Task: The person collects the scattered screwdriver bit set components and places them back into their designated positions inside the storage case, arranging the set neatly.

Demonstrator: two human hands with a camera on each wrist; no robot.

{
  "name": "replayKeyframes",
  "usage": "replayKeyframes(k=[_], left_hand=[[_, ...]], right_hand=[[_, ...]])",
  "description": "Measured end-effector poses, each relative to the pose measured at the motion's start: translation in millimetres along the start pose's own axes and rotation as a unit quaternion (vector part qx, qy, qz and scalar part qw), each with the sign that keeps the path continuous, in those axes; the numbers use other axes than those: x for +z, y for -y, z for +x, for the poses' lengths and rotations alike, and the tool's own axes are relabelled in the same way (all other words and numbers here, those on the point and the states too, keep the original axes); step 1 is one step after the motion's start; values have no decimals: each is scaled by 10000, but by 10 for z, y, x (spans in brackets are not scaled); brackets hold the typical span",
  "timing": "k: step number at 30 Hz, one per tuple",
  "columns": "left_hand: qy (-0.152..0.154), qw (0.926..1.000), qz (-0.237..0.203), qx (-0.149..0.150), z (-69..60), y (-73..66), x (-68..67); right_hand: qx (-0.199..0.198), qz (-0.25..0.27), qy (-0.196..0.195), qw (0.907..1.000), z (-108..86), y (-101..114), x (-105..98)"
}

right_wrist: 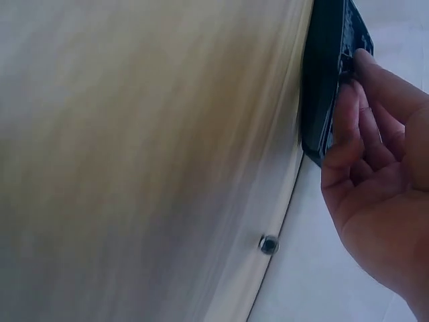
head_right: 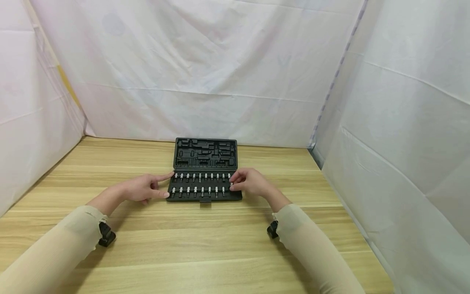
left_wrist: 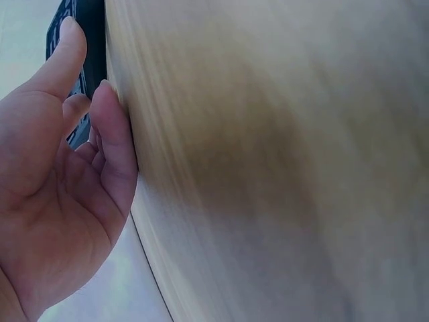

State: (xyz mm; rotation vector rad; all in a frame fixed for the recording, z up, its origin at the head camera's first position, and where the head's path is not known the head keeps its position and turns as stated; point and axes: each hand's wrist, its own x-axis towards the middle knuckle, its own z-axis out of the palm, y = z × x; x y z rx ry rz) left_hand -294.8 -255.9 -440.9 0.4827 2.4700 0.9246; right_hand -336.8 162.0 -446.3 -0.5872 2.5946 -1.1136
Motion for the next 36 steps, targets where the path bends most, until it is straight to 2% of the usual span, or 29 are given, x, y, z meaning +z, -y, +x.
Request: replayKeyframes(k=[11,18,29,36], left_hand=[[4,10000,21,-5,4,19,-8],[4,10000,-19,-1,-6,-6,-13],[-16,10000,-12,19,-10,-1,6],[-15,10000,1,-33,-3,10,-2]], right_hand=[[86,-553,129,9983,36,42,41],[-64,-529,251,9983,31,20,30],[36,-530,326,9981,25,4,32],[-35,-476,352,9982,42,-40,9]])
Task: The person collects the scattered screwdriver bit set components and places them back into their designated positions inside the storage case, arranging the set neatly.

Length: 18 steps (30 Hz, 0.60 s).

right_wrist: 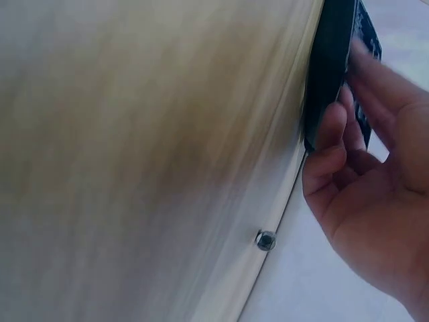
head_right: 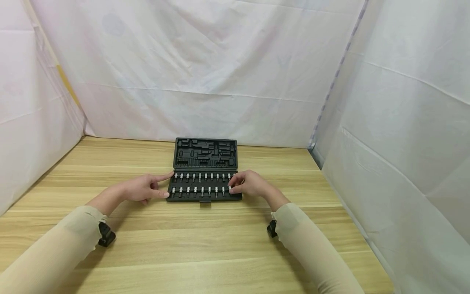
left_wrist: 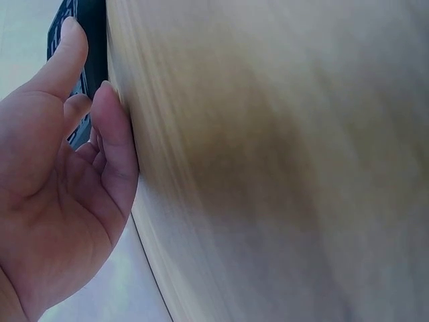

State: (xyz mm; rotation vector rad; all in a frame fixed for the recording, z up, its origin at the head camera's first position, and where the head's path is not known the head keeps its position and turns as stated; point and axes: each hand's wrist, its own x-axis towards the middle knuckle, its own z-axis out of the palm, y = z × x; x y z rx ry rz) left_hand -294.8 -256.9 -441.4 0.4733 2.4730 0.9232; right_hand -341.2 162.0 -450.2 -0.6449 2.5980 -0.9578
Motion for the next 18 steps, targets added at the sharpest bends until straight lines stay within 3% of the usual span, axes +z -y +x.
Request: replayKeyframes(k=[6,11,18], left_hand=[[-23,10000,48,-64,1,3,-4],[-29,10000,31,-25,-6,-11,6],[-15,10000,38,12,-10,-19,6]], right_hand=[[50,64,-126,9999,47,-44,-32],[25,-223,-6,9997,85,4,-24],[386,-240,-75,9989,116,65,23]])
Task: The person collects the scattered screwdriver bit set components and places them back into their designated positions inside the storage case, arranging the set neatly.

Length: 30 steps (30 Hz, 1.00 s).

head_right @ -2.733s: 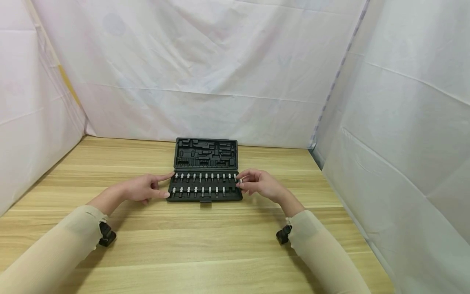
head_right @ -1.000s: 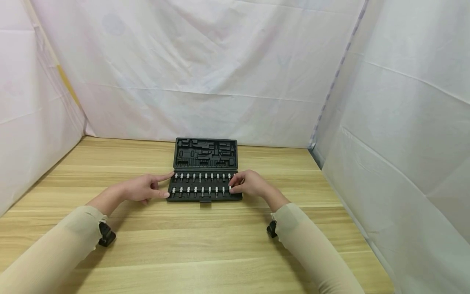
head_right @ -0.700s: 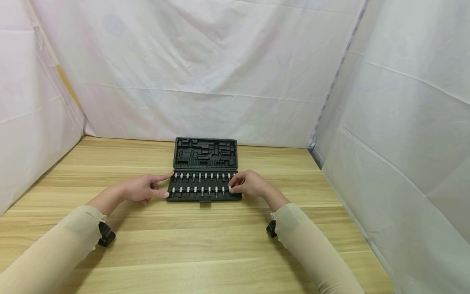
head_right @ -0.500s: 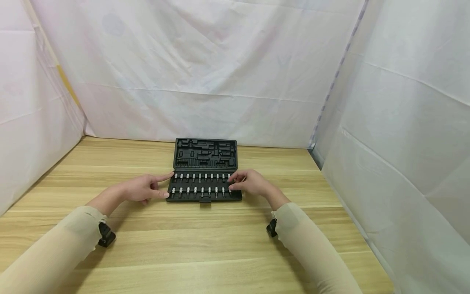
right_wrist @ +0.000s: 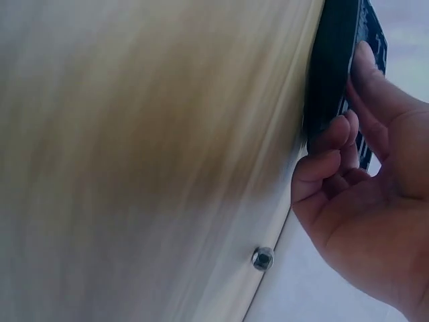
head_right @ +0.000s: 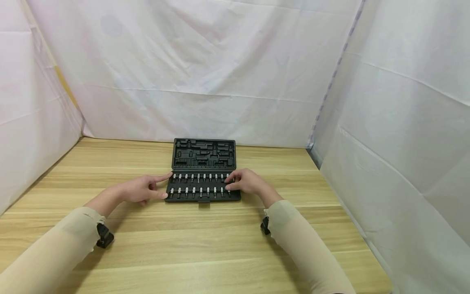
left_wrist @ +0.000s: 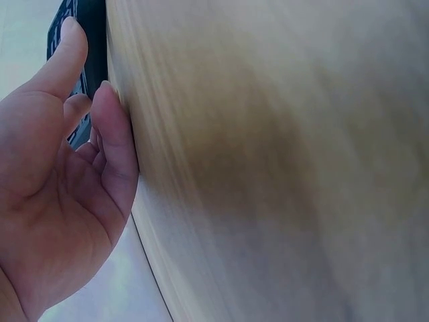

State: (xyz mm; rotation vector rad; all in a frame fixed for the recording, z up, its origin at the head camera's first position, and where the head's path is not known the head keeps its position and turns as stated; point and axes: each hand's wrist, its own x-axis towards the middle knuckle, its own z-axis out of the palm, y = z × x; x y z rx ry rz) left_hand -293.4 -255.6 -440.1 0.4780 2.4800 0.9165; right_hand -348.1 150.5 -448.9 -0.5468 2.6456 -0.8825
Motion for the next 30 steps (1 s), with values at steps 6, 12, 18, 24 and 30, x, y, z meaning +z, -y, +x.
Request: replayKeyframes(k=[6,12,18,24,30], left_hand=[[23,10000,6,25,-8,1,17],[24,10000,35,-3,-6,7,6],[19,10000,70,-42,-9,1,-11],[51,10000,34,-22,-14,-13,-24],[45,10000,57,-48,0,-13,-26]], right_hand=[[129,11,13,9999,13,10,32],[72,68,68,9999,23,19,34],[157,171,154,9996,30,42,30],[404,277,198,9986,27,107,30],[559,76,142,9983,23,191,29]])
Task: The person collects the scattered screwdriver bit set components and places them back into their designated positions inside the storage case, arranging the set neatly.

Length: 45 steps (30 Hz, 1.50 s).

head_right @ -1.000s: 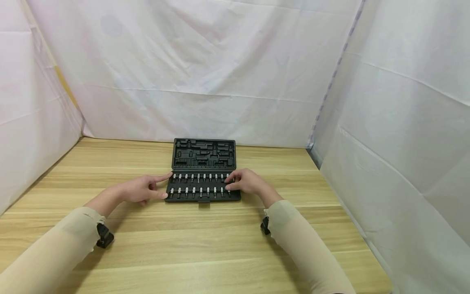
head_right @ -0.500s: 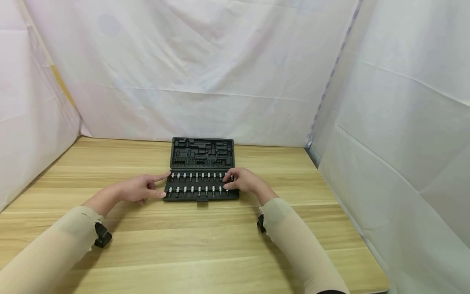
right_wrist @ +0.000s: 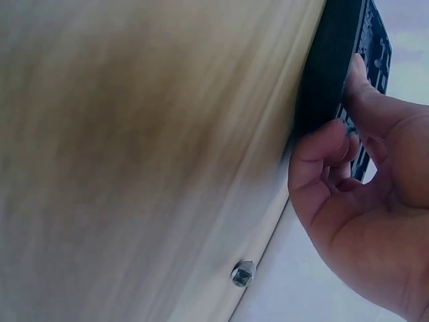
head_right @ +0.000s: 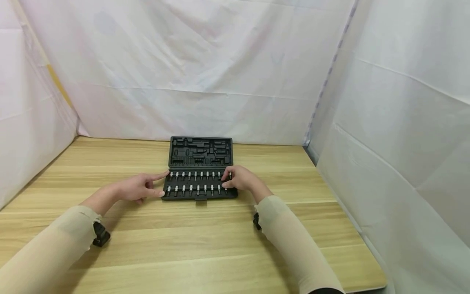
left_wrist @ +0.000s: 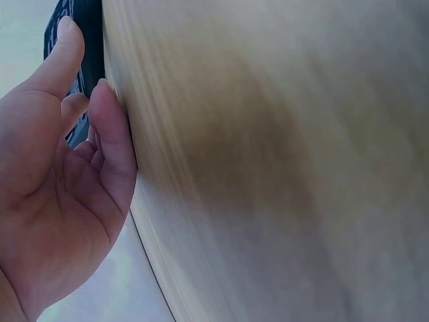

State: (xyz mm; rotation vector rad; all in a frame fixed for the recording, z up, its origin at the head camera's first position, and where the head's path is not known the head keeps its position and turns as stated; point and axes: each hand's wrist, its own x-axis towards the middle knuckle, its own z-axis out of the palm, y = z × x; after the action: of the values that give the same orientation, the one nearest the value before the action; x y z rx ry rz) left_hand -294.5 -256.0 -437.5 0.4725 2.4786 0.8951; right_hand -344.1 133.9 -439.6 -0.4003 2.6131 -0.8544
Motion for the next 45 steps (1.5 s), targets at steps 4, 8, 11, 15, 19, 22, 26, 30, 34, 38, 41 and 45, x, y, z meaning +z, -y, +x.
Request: replayKeyframes(k=[4,8,11,15,19,22,26,30,34,38,41,45], left_hand=[[-28,10000,25,79,2,18,-1],[-32,10000,-14,71,-12,22,-8],[-35,10000,3,58,-23,21,-13],[-35,10000,5,39,-32,18,-6],[-41,10000,-18,48,-31,15,5],[-29,10000,-21,80,-22,18,15],[-17,9999,-51,128,-22,25,27],[-12,9999,-67,114,-22,15,24],[-19,10000,-39,65,1,24,20],[-28,10000,-4,48,8,31,18],[-20,10000,-6,49,9,28,14],[-21,10000,-19,50,10,21,7]], right_hand=[[-31,-328,-67,9994,21,50,6],[-55,-472,-63,9988,41,96,16],[-41,-467,-67,9989,52,98,20],[-137,-420,-115,9990,57,64,15],[-291,-298,-213,9989,44,8,10],[-320,-201,-230,9990,19,-39,13],[-350,-193,-204,9990,-21,-47,19],[-453,-353,-185,9982,-44,-42,12],[-470,-373,-188,9980,-58,-95,11],[-406,-186,-213,9988,-58,-116,16],[-392,-92,-219,9989,-49,-114,16],[-367,-46,-208,9991,-38,-105,13]])
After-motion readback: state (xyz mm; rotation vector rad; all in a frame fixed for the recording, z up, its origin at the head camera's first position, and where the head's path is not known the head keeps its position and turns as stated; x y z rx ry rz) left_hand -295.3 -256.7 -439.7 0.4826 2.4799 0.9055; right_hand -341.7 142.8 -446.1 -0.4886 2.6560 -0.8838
